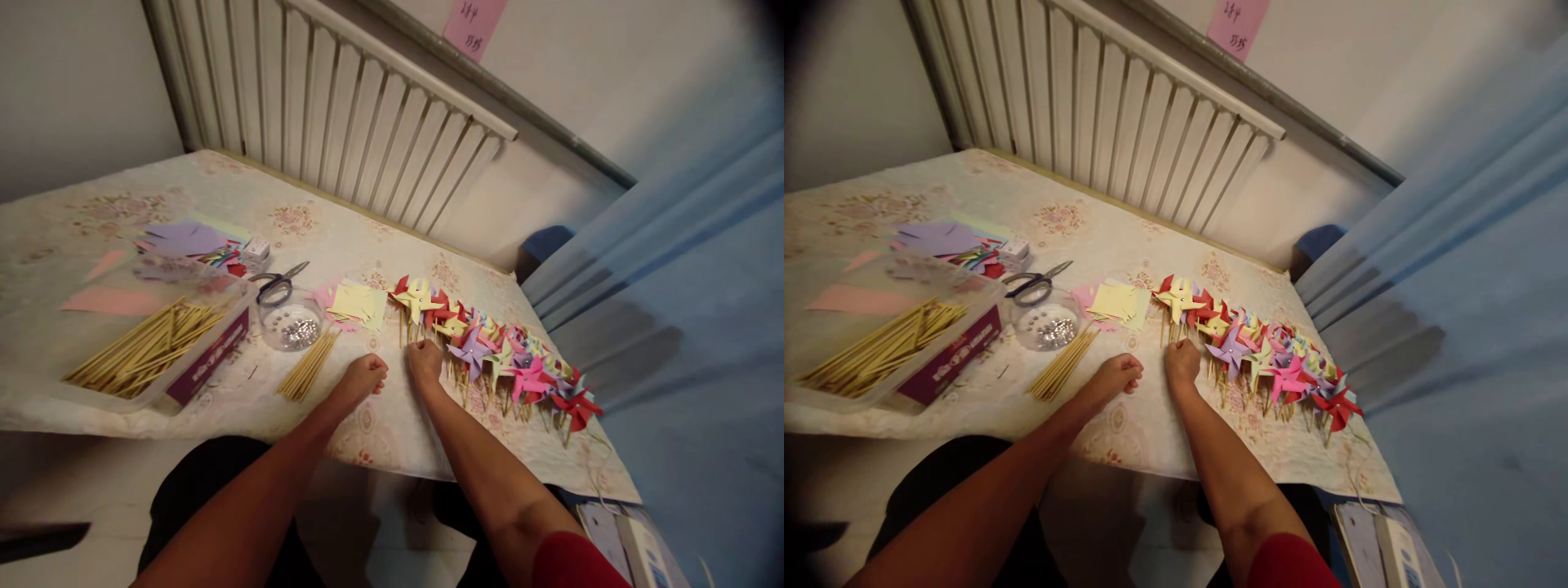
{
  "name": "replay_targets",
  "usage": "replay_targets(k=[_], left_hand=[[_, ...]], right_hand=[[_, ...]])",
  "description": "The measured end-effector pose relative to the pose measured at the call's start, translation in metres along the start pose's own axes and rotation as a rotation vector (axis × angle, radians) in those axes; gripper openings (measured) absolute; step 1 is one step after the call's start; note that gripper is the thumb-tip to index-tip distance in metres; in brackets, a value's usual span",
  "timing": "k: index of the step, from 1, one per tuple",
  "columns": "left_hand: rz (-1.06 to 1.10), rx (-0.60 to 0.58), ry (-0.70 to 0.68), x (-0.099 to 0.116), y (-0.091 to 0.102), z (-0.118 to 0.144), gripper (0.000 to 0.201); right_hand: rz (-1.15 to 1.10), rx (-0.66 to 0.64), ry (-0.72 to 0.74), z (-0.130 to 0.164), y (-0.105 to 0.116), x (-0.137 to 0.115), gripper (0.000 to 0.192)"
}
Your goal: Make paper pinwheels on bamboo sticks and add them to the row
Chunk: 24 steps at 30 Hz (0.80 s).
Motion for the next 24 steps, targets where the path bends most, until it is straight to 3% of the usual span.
replay_targets(k=[7, 16, 24], left_hand=[[0.038, 0.042, -0.063, 0.009, 0.009, -0.002, 0.01], [0.15, 0.341, -0.239, 0.029, 0.043, -0.006, 0.033], [0.07, 0.304, -0.277, 0.031, 0.038, -0.002, 0.018]], right_hand=[[-0.091, 0.025, 0.148, 0.025, 0.012, -0.009, 0.017], [-0.269, -0.061, 0.263, 0.079, 0.035, -0.017, 0.016], [-0.253, -0.1, 0.307, 0.103, 0.037, -0.011, 0.015]])
Point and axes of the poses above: each hand's wrist, its own z-axis away from the middle knuckle, its own y-axis out of the back of the hand, x = y × z, the point moved 6 cm from there along -z, towards the middle knuckle, and after that the axes turned 13 degrees about y, right-handed, at the moved point
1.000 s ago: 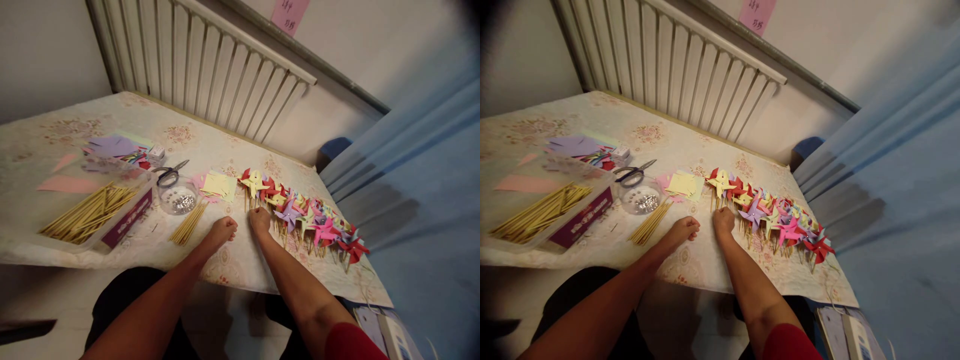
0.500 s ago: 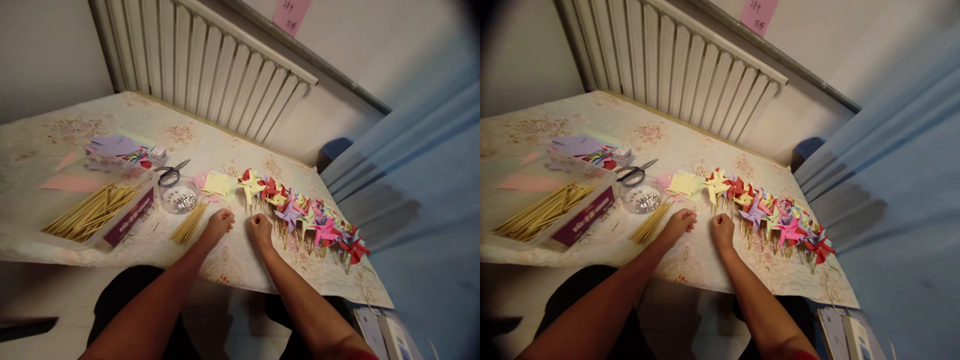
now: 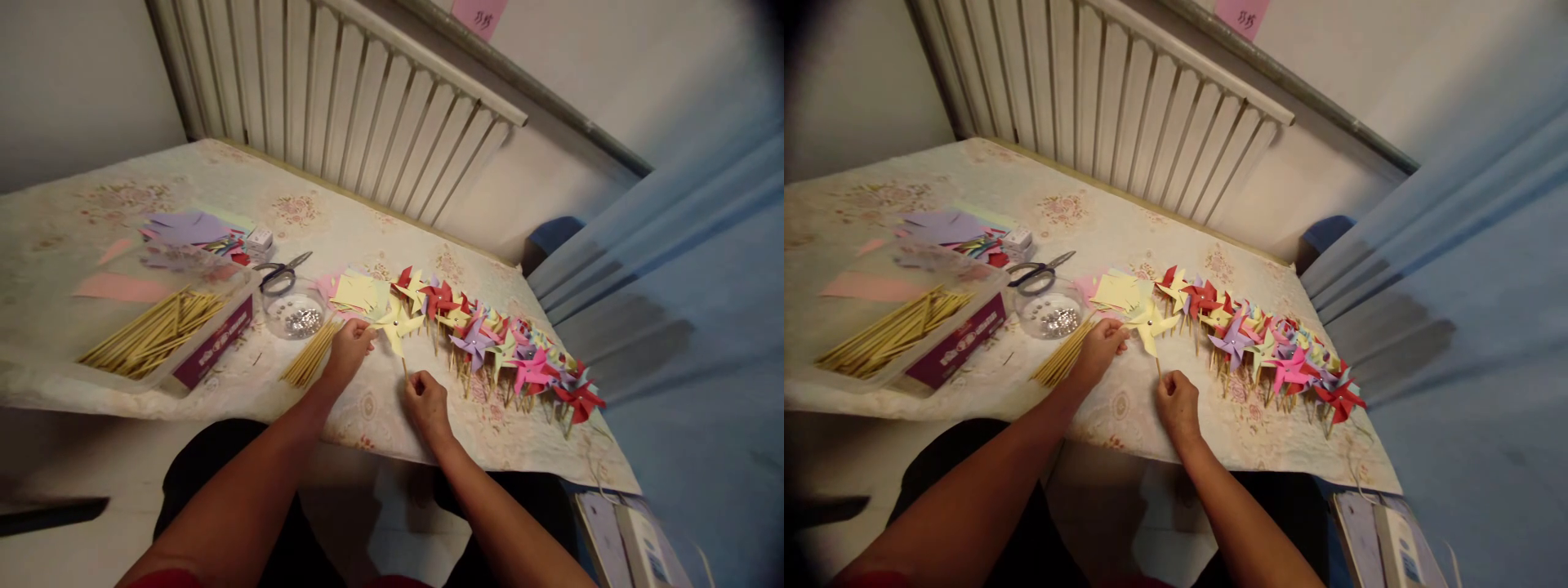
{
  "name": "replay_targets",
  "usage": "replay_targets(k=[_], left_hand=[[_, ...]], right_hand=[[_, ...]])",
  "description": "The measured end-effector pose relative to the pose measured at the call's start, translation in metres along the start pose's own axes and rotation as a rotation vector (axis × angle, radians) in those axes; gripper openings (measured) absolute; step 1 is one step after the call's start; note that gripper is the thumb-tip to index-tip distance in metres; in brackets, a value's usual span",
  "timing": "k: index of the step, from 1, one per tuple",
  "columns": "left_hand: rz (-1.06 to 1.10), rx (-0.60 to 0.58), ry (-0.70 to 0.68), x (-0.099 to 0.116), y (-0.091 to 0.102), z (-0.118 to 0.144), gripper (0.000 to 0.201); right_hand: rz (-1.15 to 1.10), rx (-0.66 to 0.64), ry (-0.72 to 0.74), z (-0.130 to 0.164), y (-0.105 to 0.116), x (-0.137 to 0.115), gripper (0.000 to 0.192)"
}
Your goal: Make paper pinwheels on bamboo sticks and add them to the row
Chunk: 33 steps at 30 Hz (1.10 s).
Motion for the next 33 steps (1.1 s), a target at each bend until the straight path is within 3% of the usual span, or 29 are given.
replay_targets(k=[8, 19, 25, 29, 33], left_hand=[[-0.072, 0.049, -0.023, 0.001, 0.004, 0.001, 0.015], [-0.073, 0.011, 0.039, -0.002, 0.001, 0.001, 0.011], [0.086, -0.009, 0.082, -0.004, -0.003, 0.006, 0.031], [0.096, -0.113, 0.176, -0.013, -0.015, 0.015, 0.027], [0.065, -0.25, 0.131, -0.012, -0.028, 0.022, 0.024]], right_hand=[[0.01, 0.001, 0.024, 0.005, -0.003, 0.0, 0.014], [0.008, 0.007, 0.024, 0.005, -0.001, -0.002, 0.014], [-0.006, 0.048, -0.02, 0.001, 0.002, -0.002, 0.015], [-0.012, 0.083, -0.032, -0.003, -0.001, -0.005, 0.016], [-0.017, 0.084, -0.017, -0.005, -0.011, -0.012, 0.017]])
Point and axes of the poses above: each hand's wrist, its own z-axis away from the middle knuckle, its own y-axis out of the back of the hand, x = y × z, the point moved 6 cm from there along -z, towards the middle knuckle, and after that the axes turned 13 degrees about y, right-handed, at the moved point
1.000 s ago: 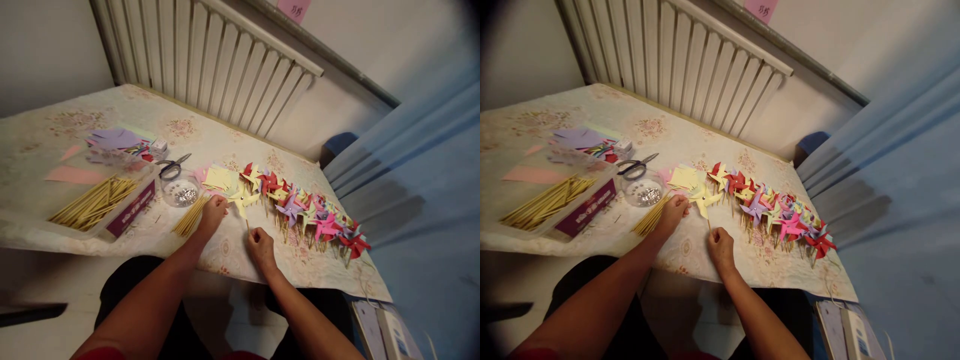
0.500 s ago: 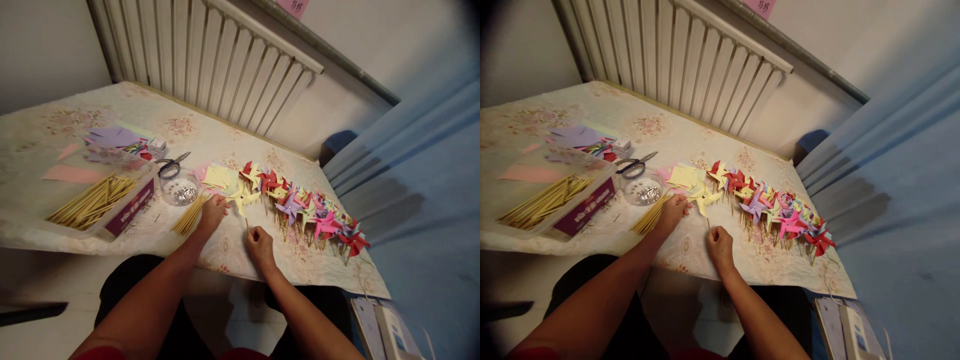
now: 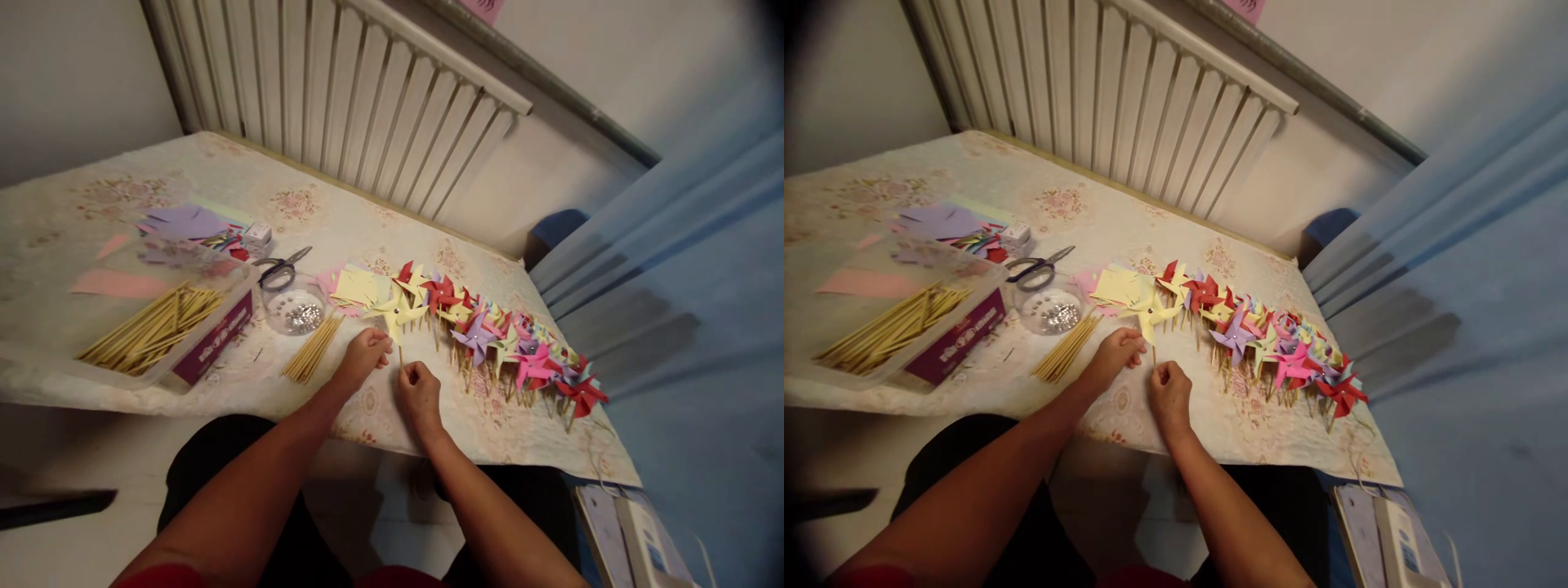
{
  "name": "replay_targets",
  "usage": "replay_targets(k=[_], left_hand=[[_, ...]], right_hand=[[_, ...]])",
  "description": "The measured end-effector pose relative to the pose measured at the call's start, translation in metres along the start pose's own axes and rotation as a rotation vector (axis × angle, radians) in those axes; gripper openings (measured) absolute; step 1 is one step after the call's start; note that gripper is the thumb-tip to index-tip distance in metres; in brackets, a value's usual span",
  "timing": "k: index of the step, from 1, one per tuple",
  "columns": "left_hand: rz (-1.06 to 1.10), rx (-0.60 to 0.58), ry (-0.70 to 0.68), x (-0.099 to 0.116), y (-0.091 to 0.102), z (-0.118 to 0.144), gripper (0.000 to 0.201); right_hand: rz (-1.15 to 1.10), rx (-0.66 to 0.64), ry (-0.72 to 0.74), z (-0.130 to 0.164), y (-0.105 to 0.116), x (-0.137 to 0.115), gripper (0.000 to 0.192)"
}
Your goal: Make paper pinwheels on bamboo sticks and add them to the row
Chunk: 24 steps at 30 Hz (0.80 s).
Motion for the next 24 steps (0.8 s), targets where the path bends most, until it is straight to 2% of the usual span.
replay_targets(k=[3, 9, 18, 24], left_hand=[[0.006, -0.015, -0.032, 0.0, -0.001, -0.001, 0.02], [-0.021, 0.032, -0.017, -0.003, 0.003, -0.005, 0.014], [-0.008, 0.021, 0.017, -0.001, 0.002, -0.001, 0.014], [0.02, -0.03, 0.033, -0.003, -0.001, -0.001, 0.014]], right_hand=[[-0.02, -0.017, 0.017, 0.002, -0.008, -0.007, 0.018], [-0.055, -0.045, -0.008, 0.005, -0.019, -0.014, 0.018], [-0.06, -0.047, -0.006, 0.007, -0.02, -0.01, 0.018], [-0.052, -0.057, 0.006, 0.007, -0.018, -0.013, 0.018]])
Point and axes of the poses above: each hand's wrist, its own z-axis away from the middle knuckle, its own y-axis out of the back of the hand, x = y × z, the point moved 6 cm from there along -z, towards the middle knuckle, and after that the axes turned 13 degrees about y, right-handed, at the moved point
